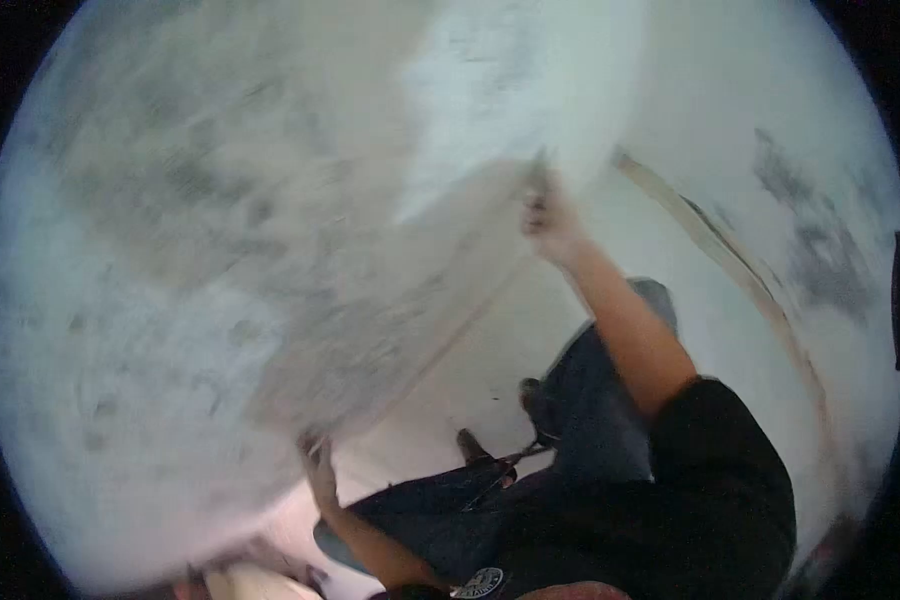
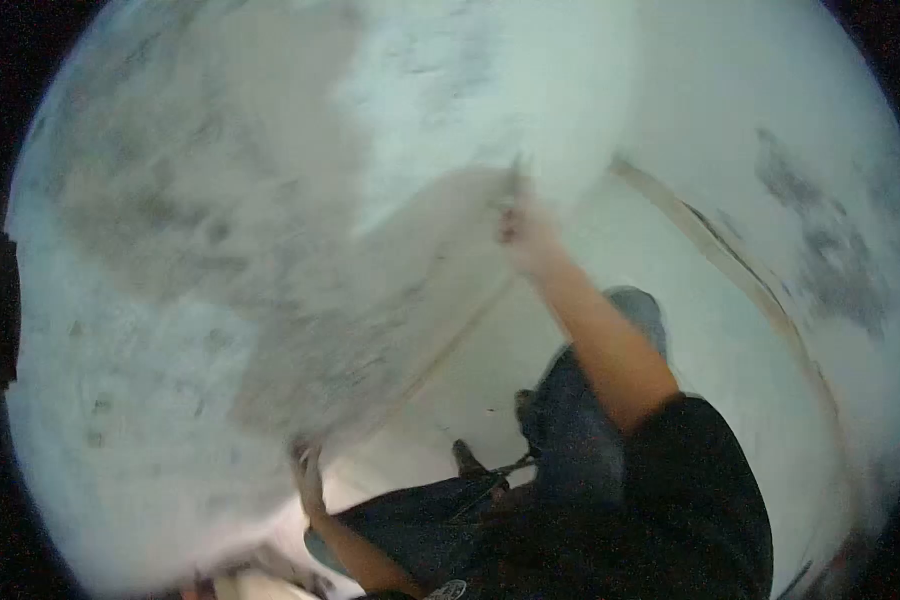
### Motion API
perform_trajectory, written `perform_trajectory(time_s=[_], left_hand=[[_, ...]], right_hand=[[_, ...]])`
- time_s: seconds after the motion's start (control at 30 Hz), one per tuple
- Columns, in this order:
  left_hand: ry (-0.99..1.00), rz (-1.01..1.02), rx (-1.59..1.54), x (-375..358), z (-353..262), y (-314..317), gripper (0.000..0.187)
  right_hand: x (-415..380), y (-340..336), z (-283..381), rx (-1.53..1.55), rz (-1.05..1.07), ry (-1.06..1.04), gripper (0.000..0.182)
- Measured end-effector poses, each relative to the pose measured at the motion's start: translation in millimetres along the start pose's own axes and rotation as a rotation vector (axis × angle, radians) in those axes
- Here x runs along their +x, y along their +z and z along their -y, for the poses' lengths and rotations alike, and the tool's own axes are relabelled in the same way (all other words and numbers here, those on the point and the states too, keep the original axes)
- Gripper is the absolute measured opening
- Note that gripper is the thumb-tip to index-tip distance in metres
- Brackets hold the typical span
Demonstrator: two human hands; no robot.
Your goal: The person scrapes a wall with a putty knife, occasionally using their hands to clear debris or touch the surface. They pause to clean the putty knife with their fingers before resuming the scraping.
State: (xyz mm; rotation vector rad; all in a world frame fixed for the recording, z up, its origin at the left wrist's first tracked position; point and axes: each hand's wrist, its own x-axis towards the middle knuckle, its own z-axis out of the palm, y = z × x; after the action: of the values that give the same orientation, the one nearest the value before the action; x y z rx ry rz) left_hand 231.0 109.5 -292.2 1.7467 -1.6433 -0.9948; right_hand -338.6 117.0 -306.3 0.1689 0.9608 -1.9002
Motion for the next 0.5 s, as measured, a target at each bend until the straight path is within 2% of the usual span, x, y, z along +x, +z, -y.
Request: perform_trajectory(time_s=[0.03,0.07,0.1,0.13,0.17,0.2,0.23,0.27,0.33,0.37,0.43,0.5], left_hand=[[0.02,0.07,-0.064,12.1,38.3,-5.3,0.047],[0.003,0.06,-0.087,13.1,46.9,4.5,0.045],[-0.078,-0.039,-0.211,4.9,31.6,16.9,0.042],[-0.052,-0.034,-0.107,5.9,27.6,17.6,0.047],[-0.026,-0.032,-0.004,7.4,24.0,20.0,0.053],[-0.032,-0.09,-0.037,9.6,30.0,24.9,0.056],[0.166,-0.071,0.051,19.3,62.6,24.8,0.056],[0.06,-0.11,-0.041,11.3,20.6,17.8,0.055],[0.038,-0.151,0.129,6.5,18.0,18.2,0.053],[0.023,-0.179,0.117,5.9,18.9,16.0,0.053],[0.001,-0.089,0.234,7.4,18.9,15.4,0.047],[0.021,-0.068,0.222,2.5,6.5,15.0,0.043]], right_hand=[[10.3,-19.1,0.4,-0.019,0.126,-0.015,0.033],[19.6,-39.8,1.5,-0.036,0.255,-0.032,0.035],[28.4,-61.8,3.7,-0.05,0.381,-0.051,0.039],[36.9,-58.2,12.3,-0.056,0.35,-0.023,0.035],[32.6,-40.8,18.6,-0.055,0.231,0.015,0.032],[25.7,-18.8,24.0,-0.067,0.083,0.026,0.03],[1.1,-0.3,28.4,-0.117,-0.048,-0.018,0.03],[24.4,-16.0,31.7,-0.107,0.025,0.02,0.029],[71.9,-44.3,35.8,-0.095,0.172,0.098,0.026],[76.9,-43.0,41.9,-0.079,0.255,0.133,0.025],[59.8,-25.5,41.9,-0.035,0.256,0.15,0.024],[35.2,-5.9,37.6,0.026,0.248,0.169,0.025]])
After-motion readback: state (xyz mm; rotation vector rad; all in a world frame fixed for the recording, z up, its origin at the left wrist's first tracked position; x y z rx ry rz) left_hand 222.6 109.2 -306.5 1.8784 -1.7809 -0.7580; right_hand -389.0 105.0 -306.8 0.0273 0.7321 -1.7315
